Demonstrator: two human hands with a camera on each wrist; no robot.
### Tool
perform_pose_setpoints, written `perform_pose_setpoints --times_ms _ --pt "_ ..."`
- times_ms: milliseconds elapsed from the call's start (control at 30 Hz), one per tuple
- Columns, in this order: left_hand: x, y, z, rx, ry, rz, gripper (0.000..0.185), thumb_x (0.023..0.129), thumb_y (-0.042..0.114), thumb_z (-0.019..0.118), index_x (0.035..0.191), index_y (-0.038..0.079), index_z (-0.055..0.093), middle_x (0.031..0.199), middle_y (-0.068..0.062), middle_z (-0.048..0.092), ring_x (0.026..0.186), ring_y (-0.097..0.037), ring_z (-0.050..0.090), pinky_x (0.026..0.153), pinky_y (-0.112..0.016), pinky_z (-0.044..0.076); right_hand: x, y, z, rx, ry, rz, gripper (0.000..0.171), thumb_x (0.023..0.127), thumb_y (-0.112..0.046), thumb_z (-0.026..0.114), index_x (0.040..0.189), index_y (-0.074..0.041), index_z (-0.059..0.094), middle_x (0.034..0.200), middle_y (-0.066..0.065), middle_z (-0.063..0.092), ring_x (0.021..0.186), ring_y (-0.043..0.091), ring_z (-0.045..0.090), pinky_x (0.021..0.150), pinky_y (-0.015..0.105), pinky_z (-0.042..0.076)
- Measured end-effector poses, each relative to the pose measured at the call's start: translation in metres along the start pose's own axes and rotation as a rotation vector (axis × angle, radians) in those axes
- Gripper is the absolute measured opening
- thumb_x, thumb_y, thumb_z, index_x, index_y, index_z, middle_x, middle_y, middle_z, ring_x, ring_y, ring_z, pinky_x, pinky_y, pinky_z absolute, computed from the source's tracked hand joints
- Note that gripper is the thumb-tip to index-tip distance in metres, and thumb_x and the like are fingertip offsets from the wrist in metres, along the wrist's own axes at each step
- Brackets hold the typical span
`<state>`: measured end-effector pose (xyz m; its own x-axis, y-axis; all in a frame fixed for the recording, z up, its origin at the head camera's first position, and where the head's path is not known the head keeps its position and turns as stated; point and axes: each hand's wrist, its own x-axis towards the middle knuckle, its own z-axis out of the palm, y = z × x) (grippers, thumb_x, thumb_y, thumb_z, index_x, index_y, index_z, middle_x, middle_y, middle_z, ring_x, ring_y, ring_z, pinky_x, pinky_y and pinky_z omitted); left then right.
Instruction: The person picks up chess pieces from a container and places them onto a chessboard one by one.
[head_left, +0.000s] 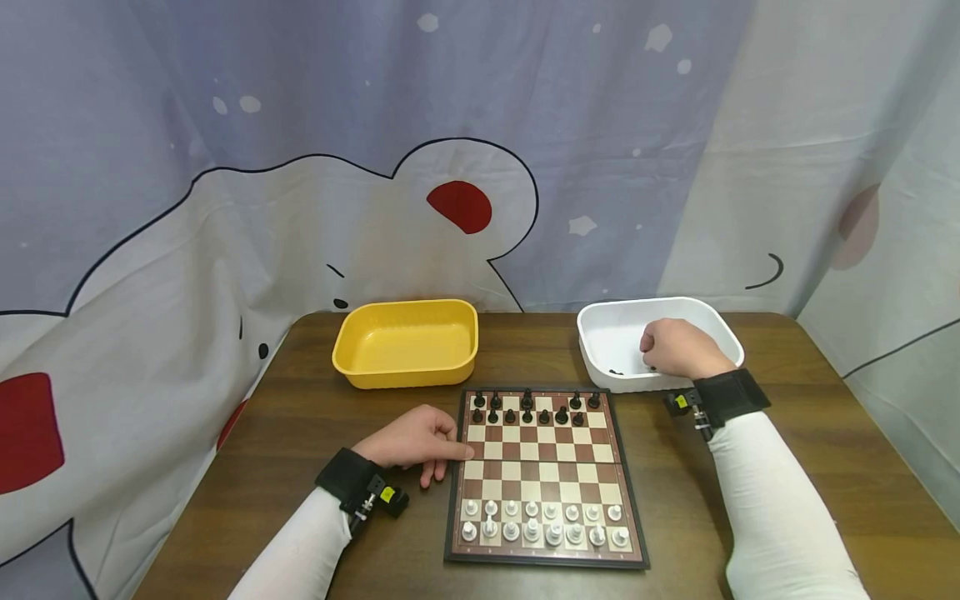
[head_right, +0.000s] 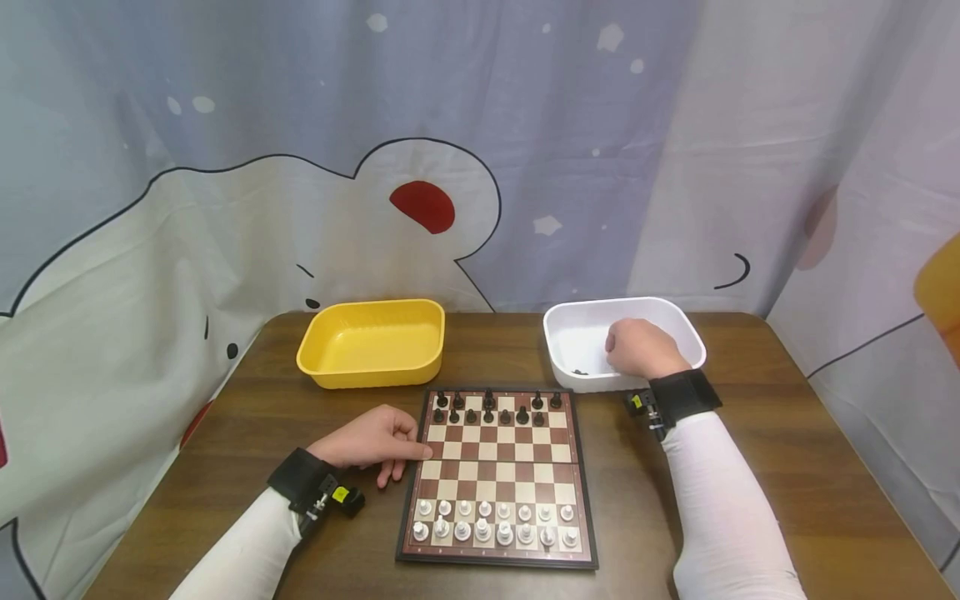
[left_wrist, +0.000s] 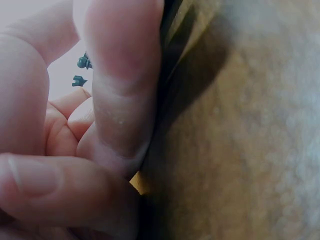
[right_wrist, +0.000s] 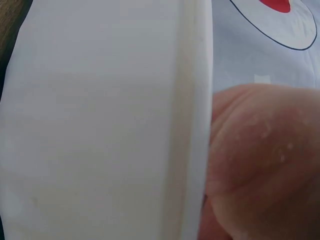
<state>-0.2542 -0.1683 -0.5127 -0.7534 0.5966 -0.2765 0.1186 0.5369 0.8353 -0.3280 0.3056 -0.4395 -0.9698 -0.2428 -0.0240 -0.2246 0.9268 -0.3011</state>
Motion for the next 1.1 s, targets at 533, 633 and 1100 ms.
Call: perform_pose_setpoints --times_ms 533,633,1100 --pt "0.000 -0.002 0.000 -0.012 -0.002 -0.002 0.047 0.098 0.052 0.085 0.079 0.010 0.071 0.066 -0.012 0.075 0.045 -0.018 0.067 0.039 -0.025 0.031 0.008 -0.008 0.005 0.066 0.212 -0.131 0.013 0.097 -0.008 0.082 0.109 -0.003 0.080 0.098 0.011 0.079 0.092 0.031 0.073 0.085 0.053 0.055" --pt "0.000 -0.002 0.000 -0.008 -0.003 -0.002 0.048 0.098 0.052 0.085 0.079 0.010 0.072 0.066 -0.012 0.075 0.045 -0.019 0.068 0.039 -0.025 0.032 0.009 -0.011 0.004 0.074 0.237 -0.144 0.014 0.098 -0.009 0.082 0.111 -0.003 0.080 0.098 0.011 0.079 0.092 0.031 0.073 0.084 0.053 0.055" --pt "0.000 -0.002 0.000 0.003 0.002 -0.006 0.048 0.098 0.053 0.085 0.079 0.010 0.072 0.066 -0.012 0.075 0.045 -0.019 0.068 0.039 -0.025 0.032 0.005 -0.025 0.001 0.110 0.310 -0.230 0.019 0.100 -0.012 0.084 0.117 -0.003 0.083 0.101 0.009 0.081 0.095 0.030 0.075 0.088 0.053 0.055"
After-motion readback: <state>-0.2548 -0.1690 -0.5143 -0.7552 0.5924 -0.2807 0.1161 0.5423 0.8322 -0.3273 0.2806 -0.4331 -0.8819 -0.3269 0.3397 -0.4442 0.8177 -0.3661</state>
